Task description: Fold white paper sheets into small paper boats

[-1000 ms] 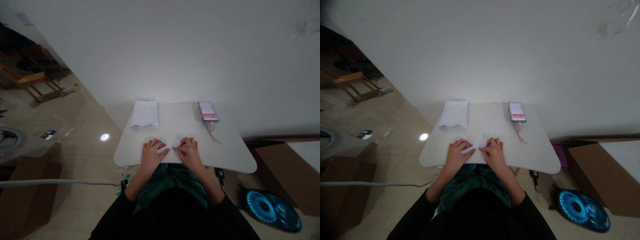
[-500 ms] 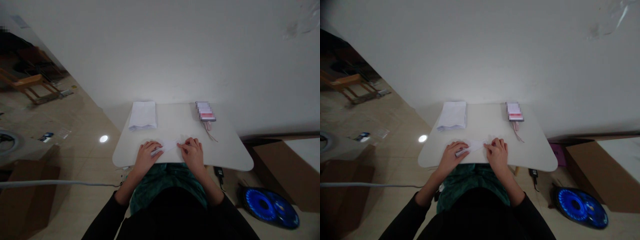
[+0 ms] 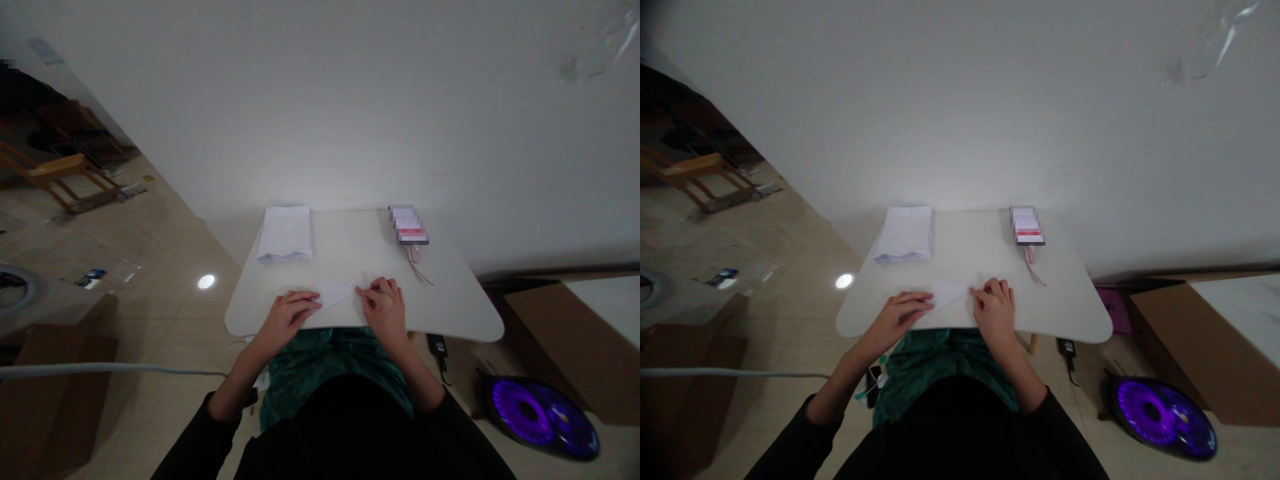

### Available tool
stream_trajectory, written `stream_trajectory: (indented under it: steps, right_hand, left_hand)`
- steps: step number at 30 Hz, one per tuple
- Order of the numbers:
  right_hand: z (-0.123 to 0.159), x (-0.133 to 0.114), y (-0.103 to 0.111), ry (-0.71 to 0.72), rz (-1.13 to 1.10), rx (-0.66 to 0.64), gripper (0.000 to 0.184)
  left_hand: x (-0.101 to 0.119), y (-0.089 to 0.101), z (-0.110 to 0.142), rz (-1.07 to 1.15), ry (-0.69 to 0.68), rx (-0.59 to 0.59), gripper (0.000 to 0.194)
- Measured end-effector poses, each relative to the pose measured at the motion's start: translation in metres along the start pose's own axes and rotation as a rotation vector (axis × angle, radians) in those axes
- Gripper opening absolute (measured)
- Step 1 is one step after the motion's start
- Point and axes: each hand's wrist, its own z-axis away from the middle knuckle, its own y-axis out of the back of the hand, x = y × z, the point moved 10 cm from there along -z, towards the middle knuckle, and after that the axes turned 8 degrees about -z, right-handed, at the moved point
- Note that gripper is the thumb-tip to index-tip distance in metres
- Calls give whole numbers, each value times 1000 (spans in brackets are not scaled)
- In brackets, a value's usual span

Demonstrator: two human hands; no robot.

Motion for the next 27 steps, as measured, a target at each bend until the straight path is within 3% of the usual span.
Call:
stream_trajectory:
  steps: [5,9,11,15,21,27]
  right_hand:
    - [1,2,0,0,-1,20,22]
    - [0,3,0,-23,6,12,22]
    - [0,3,0,-25,-5,-1,23]
    - [2,5,2,-24,-18,-10,27]
    - [7,11,5,-14,6,3,21]
    - [14,7,9,77,-58,-59,11]
  left_hand:
    - [26,-1,17,-280,-145,79,32]
    - [45,1,44,-436,-279,306,22]
    - [42,4,56,-427,-248,402,16]
    - [41,5,63,-376,-212,458,19]
    - [49,0,49,-346,-245,457,14]
    - [52,-8,62,-287,-384,470,28]
